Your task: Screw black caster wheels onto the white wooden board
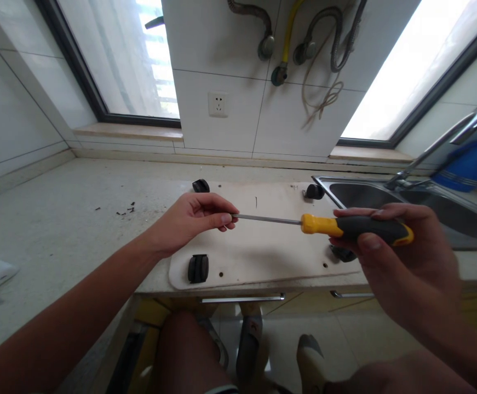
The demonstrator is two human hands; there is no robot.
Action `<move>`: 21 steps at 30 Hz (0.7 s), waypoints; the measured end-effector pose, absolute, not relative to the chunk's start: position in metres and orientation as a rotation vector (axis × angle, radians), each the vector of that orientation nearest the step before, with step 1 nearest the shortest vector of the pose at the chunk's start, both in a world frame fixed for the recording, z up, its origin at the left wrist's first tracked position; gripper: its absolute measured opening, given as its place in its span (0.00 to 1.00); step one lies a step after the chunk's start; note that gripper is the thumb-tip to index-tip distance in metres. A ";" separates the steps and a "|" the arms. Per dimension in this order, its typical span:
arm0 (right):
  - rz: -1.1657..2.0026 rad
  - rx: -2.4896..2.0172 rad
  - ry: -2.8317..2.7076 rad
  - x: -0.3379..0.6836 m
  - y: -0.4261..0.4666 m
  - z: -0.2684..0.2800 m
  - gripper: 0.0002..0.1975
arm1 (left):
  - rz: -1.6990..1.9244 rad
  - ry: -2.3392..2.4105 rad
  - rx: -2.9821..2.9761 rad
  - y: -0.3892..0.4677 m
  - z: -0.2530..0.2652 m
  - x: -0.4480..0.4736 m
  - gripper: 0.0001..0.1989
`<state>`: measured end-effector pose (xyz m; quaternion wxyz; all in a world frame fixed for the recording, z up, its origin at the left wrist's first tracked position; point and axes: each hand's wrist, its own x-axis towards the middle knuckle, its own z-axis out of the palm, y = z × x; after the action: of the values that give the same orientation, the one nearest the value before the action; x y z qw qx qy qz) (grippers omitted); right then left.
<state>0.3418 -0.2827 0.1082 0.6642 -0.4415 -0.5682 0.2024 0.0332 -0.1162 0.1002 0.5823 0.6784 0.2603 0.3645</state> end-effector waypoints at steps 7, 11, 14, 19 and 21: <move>0.292 -1.052 -1.365 0.341 -0.287 0.109 0.19 | 0.939 0.674 1.697 -0.120 0.104 0.033 0.10; 0.321 -1.068 -1.406 0.350 -0.287 0.104 0.20 | 0.982 0.686 1.797 -0.123 0.105 0.034 0.10; 0.382 -1.080 -1.347 0.352 -0.283 0.105 0.19 | 0.923 0.698 1.835 -0.119 0.105 0.029 0.20; 0.443 -1.015 -1.193 0.345 -0.275 0.114 0.14 | 0.395 0.639 2.206 -0.104 0.116 0.001 0.35; 0.436 -0.984 -1.162 0.344 -0.273 0.117 0.13 | 0.019 0.524 2.342 -0.101 0.119 -0.007 0.31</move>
<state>0.3438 -0.2728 0.1170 0.7024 -0.4420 -0.5222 0.1961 -0.0071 -0.1009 0.1186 0.3624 0.9095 0.2035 0.0072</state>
